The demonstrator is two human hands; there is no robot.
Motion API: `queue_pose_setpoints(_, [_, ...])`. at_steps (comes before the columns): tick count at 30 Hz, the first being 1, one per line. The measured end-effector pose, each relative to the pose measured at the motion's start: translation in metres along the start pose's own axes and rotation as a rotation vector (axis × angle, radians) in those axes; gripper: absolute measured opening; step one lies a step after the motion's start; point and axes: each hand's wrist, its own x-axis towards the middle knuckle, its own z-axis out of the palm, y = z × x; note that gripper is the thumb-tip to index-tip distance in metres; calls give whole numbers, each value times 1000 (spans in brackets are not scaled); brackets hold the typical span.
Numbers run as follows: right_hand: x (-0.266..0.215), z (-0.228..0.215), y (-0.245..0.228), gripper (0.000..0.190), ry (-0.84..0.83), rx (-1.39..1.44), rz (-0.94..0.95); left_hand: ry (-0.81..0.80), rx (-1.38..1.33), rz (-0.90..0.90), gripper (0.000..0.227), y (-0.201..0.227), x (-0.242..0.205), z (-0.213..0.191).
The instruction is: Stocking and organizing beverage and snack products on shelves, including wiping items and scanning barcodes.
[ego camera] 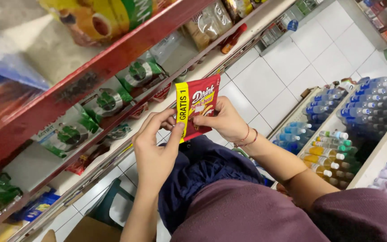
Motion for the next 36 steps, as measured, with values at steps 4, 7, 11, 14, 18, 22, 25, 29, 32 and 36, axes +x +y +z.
queue_pose_setpoints(4, [-8, -5, 5, 19, 71, -3, 76, -15, -19, -20, 27, -6, 7, 5])
queue_pose_setpoints(7, [-13, -8, 11, 18, 118, 43, 124, -54, -36, -60, 27, -11, 8, 9])
queue_pose_setpoints(11, [-21, -14, 21, 22, 182, 62, 91, -106, -70, -66, 28, -16, 9, 16])
queue_pose_setpoints(14, [-24, -31, 24, 20, 260, 42, 184, -91, 2, -7, 31, -9, 17, 29])
queue_pose_setpoints(18, [-16, -51, 13, 19, 204, 5, 81, -110, -30, -76, 32, -17, 29, 50])
queue_pose_setpoints(22, [3, -93, -9, 23, 209, -23, 74, -89, 58, -54, 29, -18, 53, 89])
queue_pose_setpoints(25, [28, -147, -27, 26, 141, -98, -62, -64, 64, 2, 26, -13, 86, 133])
queue_pose_setpoints(29, [68, -223, -72, 27, 82, -289, -296, -19, 59, 133, 24, 1, 142, 194])
queue_pose_setpoints(32, [104, -281, -113, 24, 120, -470, -459, 45, -27, 251, 22, -11, 190, 246])
queue_pose_setpoints(36, [153, -346, -152, 22, 92, -596, -513, 58, -95, 70, 21, -44, 249, 307])
